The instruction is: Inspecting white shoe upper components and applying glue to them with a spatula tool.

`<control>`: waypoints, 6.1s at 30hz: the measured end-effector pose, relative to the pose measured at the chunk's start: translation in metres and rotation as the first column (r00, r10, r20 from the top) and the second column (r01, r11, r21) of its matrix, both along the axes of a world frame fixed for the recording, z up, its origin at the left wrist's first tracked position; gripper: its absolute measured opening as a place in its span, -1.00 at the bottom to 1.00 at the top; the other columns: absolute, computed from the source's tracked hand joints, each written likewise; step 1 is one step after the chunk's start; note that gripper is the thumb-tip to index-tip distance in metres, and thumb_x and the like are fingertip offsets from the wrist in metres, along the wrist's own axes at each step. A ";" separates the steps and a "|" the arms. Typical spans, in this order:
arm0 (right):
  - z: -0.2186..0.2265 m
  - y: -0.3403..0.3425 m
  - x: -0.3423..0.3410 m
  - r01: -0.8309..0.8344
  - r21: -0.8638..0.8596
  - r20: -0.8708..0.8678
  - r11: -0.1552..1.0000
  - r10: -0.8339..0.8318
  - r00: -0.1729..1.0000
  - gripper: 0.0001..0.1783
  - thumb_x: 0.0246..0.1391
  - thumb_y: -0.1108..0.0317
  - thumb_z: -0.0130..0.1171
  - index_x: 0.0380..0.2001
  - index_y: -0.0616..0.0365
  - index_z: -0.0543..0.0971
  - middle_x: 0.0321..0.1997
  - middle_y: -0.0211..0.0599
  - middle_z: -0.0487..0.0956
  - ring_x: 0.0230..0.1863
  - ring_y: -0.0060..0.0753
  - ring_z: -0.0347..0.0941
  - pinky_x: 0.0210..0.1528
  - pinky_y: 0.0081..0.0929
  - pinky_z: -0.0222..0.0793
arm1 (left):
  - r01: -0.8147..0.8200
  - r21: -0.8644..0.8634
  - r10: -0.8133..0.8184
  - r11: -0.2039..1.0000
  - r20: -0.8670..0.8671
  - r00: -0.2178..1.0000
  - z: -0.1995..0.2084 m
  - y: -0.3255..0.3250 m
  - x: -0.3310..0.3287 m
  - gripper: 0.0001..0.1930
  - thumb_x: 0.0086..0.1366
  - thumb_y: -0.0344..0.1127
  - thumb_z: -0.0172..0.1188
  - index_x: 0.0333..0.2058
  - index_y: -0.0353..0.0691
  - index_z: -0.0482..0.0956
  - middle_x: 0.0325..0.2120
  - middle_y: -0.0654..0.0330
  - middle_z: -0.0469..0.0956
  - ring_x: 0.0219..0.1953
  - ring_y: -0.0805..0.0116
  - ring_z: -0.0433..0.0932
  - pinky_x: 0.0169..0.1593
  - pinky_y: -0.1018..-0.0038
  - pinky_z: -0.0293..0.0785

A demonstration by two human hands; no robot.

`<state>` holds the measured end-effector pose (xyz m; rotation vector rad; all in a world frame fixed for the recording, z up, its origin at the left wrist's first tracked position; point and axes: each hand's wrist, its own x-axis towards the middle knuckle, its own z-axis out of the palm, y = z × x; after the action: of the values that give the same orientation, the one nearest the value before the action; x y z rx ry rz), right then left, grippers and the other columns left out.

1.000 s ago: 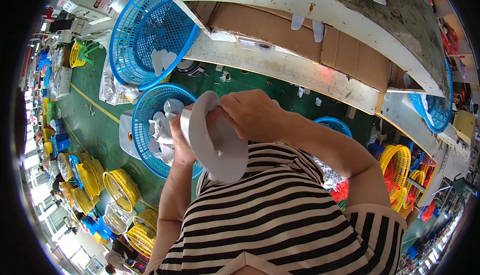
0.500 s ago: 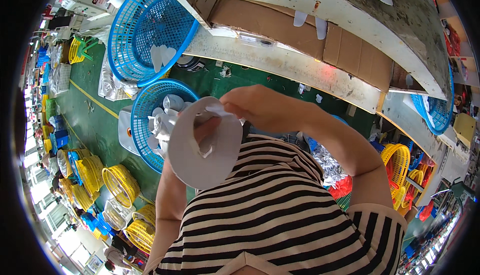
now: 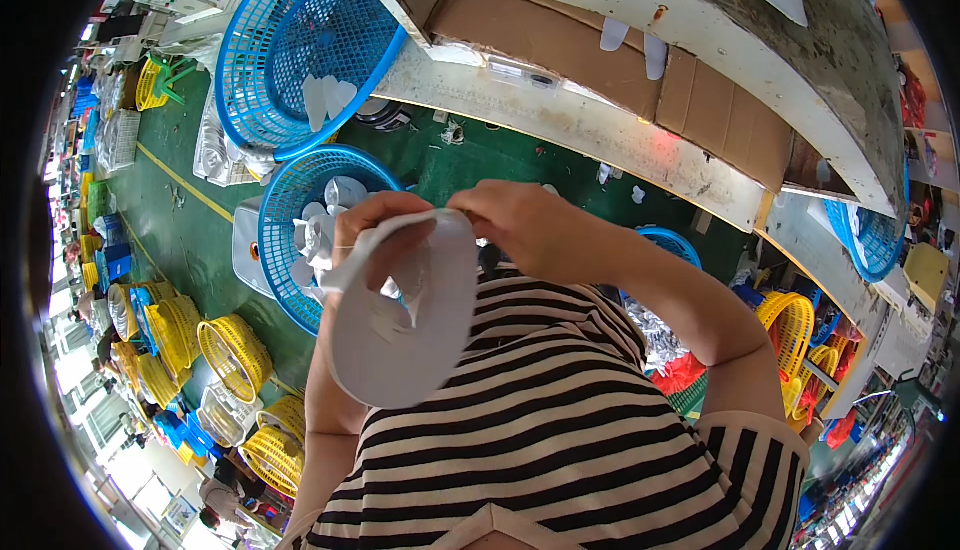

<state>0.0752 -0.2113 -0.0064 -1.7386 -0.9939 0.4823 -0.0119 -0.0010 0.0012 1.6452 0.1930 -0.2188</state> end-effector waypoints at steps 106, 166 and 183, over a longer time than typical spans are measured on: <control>-0.001 0.009 0.011 0.086 0.072 -0.597 0.994 -0.026 0.801 -0.70 0.16 0.21 0.19 -0.21 0.25 0.52 -0.36 -0.36 0.54 -0.33 -0.63 0.42 -0.24 -0.62 0.37 | 0.066 -0.072 -0.043 0.995 0.284 0.958 -0.033 -0.007 -0.002 -0.76 0.27 -0.49 0.16 -0.08 -0.33 0.54 -0.15 0.24 0.49 -0.08 0.44 0.45 0.03 0.49 0.33; -0.251 -0.309 0.065 0.827 -0.486 -0.510 0.282 -0.860 -0.006 -0.75 0.05 0.17 0.29 -0.42 0.07 0.48 -0.55 -0.44 0.45 -0.58 -0.62 0.33 -0.61 -0.73 0.23 | -0.348 -0.293 0.253 0.890 -0.318 0.914 -0.058 -0.046 0.007 -0.66 0.37 -0.19 0.07 -0.04 -0.33 0.47 -0.25 0.26 0.56 -0.23 0.53 0.49 -0.12 0.54 0.40; -0.187 -0.173 0.255 0.826 -0.231 0.038 0.515 -0.843 0.536 -0.39 -0.17 0.17 0.46 -0.09 0.25 0.46 -0.18 -0.34 0.47 -0.14 -0.44 0.37 -0.11 -0.48 0.30 | -0.443 -0.223 0.353 0.868 -0.352 0.867 -0.062 -0.052 -0.013 -0.76 0.29 -0.32 0.17 -0.16 -0.37 0.54 -0.33 0.24 0.60 -0.30 0.56 0.51 -0.19 0.60 0.40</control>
<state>0.3298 -0.3839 -0.1930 -2.1397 0.0739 0.0047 -0.0249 -0.0529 -0.0609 1.2293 0.7000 -0.1663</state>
